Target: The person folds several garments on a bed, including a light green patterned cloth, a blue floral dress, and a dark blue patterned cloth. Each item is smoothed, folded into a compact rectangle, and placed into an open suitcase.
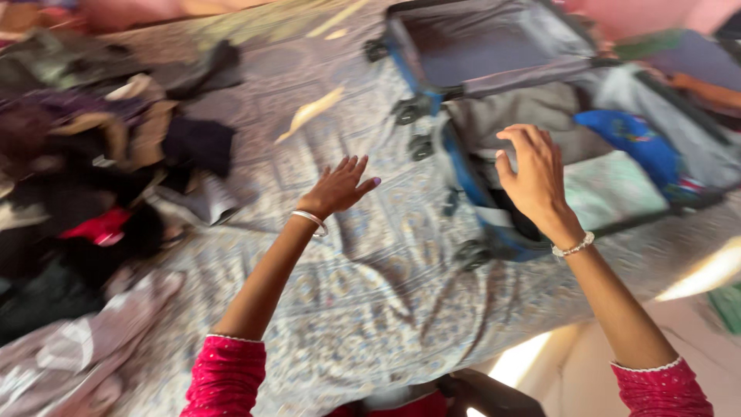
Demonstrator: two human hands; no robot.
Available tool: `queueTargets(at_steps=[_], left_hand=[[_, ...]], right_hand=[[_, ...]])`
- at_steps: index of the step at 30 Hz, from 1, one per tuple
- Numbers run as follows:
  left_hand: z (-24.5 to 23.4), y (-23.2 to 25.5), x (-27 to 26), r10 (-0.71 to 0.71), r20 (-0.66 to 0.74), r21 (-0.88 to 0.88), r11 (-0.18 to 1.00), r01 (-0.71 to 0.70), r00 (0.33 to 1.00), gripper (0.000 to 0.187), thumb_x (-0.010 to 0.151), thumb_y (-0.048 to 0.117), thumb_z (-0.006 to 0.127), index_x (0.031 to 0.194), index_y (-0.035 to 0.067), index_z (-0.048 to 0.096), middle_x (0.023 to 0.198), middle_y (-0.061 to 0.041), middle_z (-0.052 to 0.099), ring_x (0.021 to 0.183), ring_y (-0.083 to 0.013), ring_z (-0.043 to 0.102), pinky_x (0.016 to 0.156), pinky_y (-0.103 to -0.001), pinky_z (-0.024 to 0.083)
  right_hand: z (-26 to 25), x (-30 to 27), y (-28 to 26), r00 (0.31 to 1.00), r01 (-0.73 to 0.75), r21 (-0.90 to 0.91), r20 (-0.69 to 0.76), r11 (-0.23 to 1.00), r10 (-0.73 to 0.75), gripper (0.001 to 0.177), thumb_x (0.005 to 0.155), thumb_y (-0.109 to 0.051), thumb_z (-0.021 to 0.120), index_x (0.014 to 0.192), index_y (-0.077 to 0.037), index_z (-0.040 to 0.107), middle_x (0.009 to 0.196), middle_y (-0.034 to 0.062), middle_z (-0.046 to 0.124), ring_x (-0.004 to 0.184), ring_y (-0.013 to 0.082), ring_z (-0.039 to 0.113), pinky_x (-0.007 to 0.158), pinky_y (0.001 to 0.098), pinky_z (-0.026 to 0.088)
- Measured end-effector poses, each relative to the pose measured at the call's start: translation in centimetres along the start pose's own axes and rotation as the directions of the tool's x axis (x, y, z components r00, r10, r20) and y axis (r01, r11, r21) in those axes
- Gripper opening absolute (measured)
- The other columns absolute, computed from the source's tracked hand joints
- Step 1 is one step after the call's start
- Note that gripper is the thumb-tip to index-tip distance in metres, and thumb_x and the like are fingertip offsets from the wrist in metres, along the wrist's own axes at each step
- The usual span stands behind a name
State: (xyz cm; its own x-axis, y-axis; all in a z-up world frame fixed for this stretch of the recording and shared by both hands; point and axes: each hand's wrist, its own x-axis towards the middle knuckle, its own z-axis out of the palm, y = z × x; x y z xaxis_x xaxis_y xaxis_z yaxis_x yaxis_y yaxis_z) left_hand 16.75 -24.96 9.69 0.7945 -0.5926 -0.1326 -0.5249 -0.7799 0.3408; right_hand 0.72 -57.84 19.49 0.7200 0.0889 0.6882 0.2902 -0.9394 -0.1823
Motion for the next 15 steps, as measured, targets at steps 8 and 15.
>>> queueTargets(at_steps=[8,15], left_hand=[[2.9,-16.5,-15.5,-0.362,0.105,-0.071,0.926,0.37,0.926,0.097,0.092,0.078,0.022,0.163,0.012,0.012,0.169,-0.018,0.008,0.158,-0.0325,-0.001,0.124,-0.058,0.01],[7.9,-29.0,-26.6,-0.398,-0.405,-0.032,0.906,0.422,0.823,0.079,0.099,0.055,0.05,0.156,0.004,0.031,0.163,-0.029,0.022,0.15,-0.0452,0.017,0.118,-0.061,0.018]], right_hand=[[12.4,1.2,-15.5,0.977,0.116,0.243,0.146,0.963,-0.154,0.024,0.093,-0.01,0.068,0.116,-0.004,0.066,0.122,0.0122,0.066,0.116,0.0337,0.059,0.097,0.0479,0.045],[24.0,0.1,-25.2,0.925,0.157,0.366,0.271,0.917,-0.267,0.026,0.09,-0.013,0.069,0.114,-0.005,0.066,0.119,0.0105,0.066,0.117,0.0313,0.059,0.096,0.0481,0.044]])
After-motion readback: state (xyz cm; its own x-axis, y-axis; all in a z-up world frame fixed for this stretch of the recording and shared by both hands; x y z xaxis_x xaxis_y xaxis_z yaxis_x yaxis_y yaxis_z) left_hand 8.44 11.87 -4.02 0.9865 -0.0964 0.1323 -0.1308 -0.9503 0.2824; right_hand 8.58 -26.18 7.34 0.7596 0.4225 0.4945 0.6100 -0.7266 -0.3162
